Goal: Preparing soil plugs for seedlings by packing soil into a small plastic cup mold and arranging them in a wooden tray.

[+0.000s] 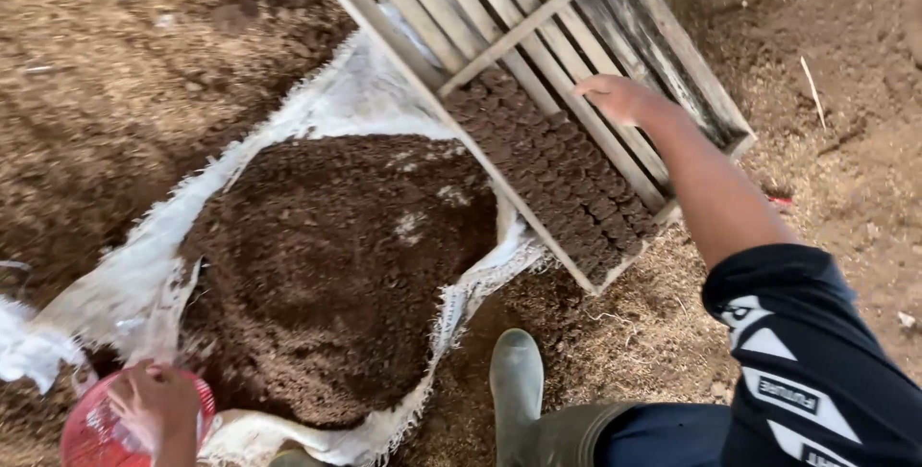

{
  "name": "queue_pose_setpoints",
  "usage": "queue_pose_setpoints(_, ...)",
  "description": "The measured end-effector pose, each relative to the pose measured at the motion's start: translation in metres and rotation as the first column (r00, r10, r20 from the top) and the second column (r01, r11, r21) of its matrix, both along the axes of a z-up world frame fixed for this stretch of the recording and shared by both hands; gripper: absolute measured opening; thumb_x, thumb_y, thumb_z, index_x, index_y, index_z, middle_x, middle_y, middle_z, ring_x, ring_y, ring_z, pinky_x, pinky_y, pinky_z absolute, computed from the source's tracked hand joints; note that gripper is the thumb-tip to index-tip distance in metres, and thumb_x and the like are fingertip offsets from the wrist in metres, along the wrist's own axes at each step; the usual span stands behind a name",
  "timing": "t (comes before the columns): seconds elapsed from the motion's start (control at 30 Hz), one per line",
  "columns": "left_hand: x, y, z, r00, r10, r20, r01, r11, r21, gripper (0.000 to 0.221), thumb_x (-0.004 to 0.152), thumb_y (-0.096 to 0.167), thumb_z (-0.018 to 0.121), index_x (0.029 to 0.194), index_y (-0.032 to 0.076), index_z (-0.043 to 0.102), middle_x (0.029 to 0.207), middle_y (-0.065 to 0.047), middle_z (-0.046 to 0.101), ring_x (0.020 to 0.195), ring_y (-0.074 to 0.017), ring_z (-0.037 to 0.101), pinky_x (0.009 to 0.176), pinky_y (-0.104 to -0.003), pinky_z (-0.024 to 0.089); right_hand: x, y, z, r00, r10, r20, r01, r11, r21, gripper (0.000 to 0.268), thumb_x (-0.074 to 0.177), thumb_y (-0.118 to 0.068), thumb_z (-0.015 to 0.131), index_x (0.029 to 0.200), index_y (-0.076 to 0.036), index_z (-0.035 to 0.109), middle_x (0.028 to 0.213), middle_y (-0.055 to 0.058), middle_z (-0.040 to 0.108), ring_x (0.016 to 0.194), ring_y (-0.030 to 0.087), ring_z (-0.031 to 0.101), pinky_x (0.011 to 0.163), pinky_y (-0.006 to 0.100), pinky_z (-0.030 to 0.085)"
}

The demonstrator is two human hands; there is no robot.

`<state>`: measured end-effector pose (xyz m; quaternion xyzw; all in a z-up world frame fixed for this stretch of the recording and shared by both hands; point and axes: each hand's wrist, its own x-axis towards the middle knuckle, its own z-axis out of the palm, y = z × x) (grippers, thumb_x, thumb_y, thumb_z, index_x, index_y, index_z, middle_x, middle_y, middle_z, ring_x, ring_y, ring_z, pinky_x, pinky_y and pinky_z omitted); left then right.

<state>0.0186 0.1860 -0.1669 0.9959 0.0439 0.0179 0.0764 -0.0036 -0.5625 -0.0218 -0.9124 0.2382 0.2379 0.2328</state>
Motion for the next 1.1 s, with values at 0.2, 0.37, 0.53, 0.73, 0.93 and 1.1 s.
queue_pose_setpoints(0.2, 0.007, -0.037, 0.002, 0.972, -0.235, -0.007, 0.230, 0.944, 0.237, 0.023, 0.095, 0.018, 0.055, 0.108, 0.002, 0.063, 0.120, -0.018, 0.046, 0.109, -0.0320, 0.039, 0.093, -0.047, 0.033, 0.007, -0.010, -0.047, 0.994, 0.092, 0.065, -0.102, 0.976, 0.190, 0.036, 0.089, -0.018, 0.035, 0.121, -0.016, 0.050, 0.132, 0.003, 0.048, 0.119, 0.024, 0.045, 0.102, 0.042, 0.032)
queue_pose_setpoints(0.37, 0.009, -0.042, 0.005, 0.972, -0.232, -0.042, 0.235, 0.946, 0.225, 0.021, 0.093, 0.015, 0.059, 0.106, 0.000, 0.063, 0.120, -0.020, 0.045, 0.107, -0.0342, 0.040, 0.090, -0.050, 0.035, 0.014, 0.011, -0.027, 0.986, 0.089, -0.142, -0.074, 0.991, 0.111, 0.053, 0.091, -0.047, 0.023, 0.127, -0.017, 0.047, 0.135, 0.001, 0.044, 0.122, 0.023, 0.041, 0.106, 0.049, 0.026)
queue_pose_setpoints(0.53, 0.007, -0.047, 0.013, 0.977, -0.204, -0.063, 0.213, 0.947, 0.242, 0.022, 0.094, 0.014, 0.059, 0.108, -0.002, 0.066, 0.121, -0.019, 0.042, 0.105, -0.0353, 0.039, 0.086, -0.051, 0.038, 0.007, 0.007, -0.045, 0.977, 0.143, -0.156, -0.122, 0.983, 0.135, 0.056, 0.092, -0.047, 0.017, 0.132, -0.017, 0.041, 0.139, 0.001, 0.038, 0.127, 0.023, 0.034, 0.107, 0.050, 0.022)
queue_pose_setpoints(0.73, 0.006, -0.038, 0.006, 0.963, -0.245, -0.113, 0.264, 0.942, 0.209, 0.026, 0.090, 0.014, 0.059, 0.108, -0.004, 0.065, 0.122, -0.022, 0.044, 0.107, -0.0365, 0.039, 0.093, -0.051, 0.033, -0.003, -0.011, -0.089, 0.933, 0.356, 0.061, -0.359, 0.932, 0.057, 0.057, 0.095, -0.045, 0.011, 0.126, -0.014, 0.047, 0.134, 0.007, 0.044, 0.123, 0.030, 0.035, 0.106, 0.050, 0.023)
queue_pose_setpoints(0.93, 0.003, -0.032, 0.006, 0.963, -0.223, -0.150, 0.251, 0.945, 0.211, 0.023, 0.090, 0.012, 0.059, 0.108, -0.002, 0.065, 0.119, -0.022, 0.042, 0.105, -0.0361, 0.039, 0.091, -0.052, 0.036, -0.008, -0.013, -0.092, 0.921, 0.364, 0.143, -0.376, 0.924, 0.070, 0.053, 0.096, -0.041, 0.015, 0.126, -0.011, 0.047, 0.132, 0.007, 0.047, 0.120, 0.031, 0.038, 0.104, 0.050, 0.025)
queue_pose_setpoints(1.1, 0.001, -0.032, 0.008, 0.945, -0.319, -0.072, 0.327, 0.920, 0.214, 0.022, 0.087, 0.007, 0.061, 0.106, -0.003, 0.065, 0.120, -0.021, 0.041, 0.106, -0.0343, 0.041, 0.095, -0.049, 0.037, -0.010, -0.015, -0.095, 0.921, 0.373, 0.108, -0.380, 0.923, 0.058, 0.052, 0.096, -0.041, 0.012, 0.125, -0.016, 0.047, 0.131, 0.004, 0.048, 0.118, 0.029, 0.039, 0.103, 0.050, 0.026)
